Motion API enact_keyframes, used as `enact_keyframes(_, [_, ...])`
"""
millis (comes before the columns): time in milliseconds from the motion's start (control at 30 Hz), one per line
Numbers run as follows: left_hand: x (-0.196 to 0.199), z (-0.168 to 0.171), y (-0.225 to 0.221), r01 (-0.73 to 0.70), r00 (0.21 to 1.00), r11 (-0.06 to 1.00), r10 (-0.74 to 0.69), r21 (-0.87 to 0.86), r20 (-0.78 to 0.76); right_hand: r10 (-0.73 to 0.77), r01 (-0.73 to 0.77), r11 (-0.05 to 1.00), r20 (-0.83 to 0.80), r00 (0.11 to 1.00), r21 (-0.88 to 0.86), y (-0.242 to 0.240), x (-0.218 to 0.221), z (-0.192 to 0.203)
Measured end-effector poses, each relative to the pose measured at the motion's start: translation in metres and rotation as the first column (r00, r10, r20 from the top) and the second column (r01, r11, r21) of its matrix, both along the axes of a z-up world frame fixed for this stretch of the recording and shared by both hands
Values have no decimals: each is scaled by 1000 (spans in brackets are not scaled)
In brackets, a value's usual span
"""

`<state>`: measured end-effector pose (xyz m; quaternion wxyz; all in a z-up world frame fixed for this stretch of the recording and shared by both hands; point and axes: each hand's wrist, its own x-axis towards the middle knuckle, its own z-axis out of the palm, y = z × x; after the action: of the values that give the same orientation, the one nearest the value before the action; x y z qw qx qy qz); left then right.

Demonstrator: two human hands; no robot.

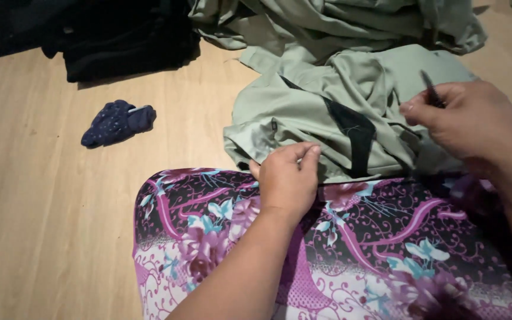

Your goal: Trimming loose threads from a green garment using thread snips during a quality control process.

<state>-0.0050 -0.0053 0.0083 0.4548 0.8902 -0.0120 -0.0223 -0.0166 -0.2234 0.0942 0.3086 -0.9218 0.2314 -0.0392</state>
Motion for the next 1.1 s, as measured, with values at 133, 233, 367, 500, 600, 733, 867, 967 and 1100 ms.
enact_keyframes(133, [-6, -8, -9, 49, 978, 980, -87, 195, 191, 99, -68, 988, -229, 968, 138, 38, -9, 16])
enact_keyframes(233, [-16, 10, -10, 94, 984, 942, -138, 322, 114, 244, -207, 948, -136, 960, 240, 57, -11, -16])
enact_keyframes(367, [-23, 29, -9, 103, 995, 921, -94, 377, -40, 231, -200, 865, -11, 973, 460, 77, -23, -19])
enact_keyframes(500, [-27, 36, -6, 156, 982, 883, -189, 442, 32, 216, -190, 866, -3, 976, 462, 71, -25, -19])
enact_keyframes(600, [-32, 45, -10, 168, 972, 855, -227, 491, 64, 224, -187, 920, -72, 972, 345, 57, -21, -24])
enact_keyframes(733, [-40, 58, -13, 186, 950, 812, -293, 554, 110, 269, -232, 950, -167, 949, 209, 53, -26, -24])
enact_keyframes(867, [-46, 69, -22, 286, 923, 766, -382, 576, 50, 300, -248, 929, -165, 940, 275, 44, -36, -18])
enact_keyframes(967, [-37, 52, -27, 307, 923, 814, -382, 494, 55, 235, -180, 909, -104, 967, 376, 41, -47, -4])
enact_keyframes(1100, [-38, 54, -32, 312, 926, 824, -375, 472, 43, 222, -172, 903, -85, 971, 392, 22, -40, -9])
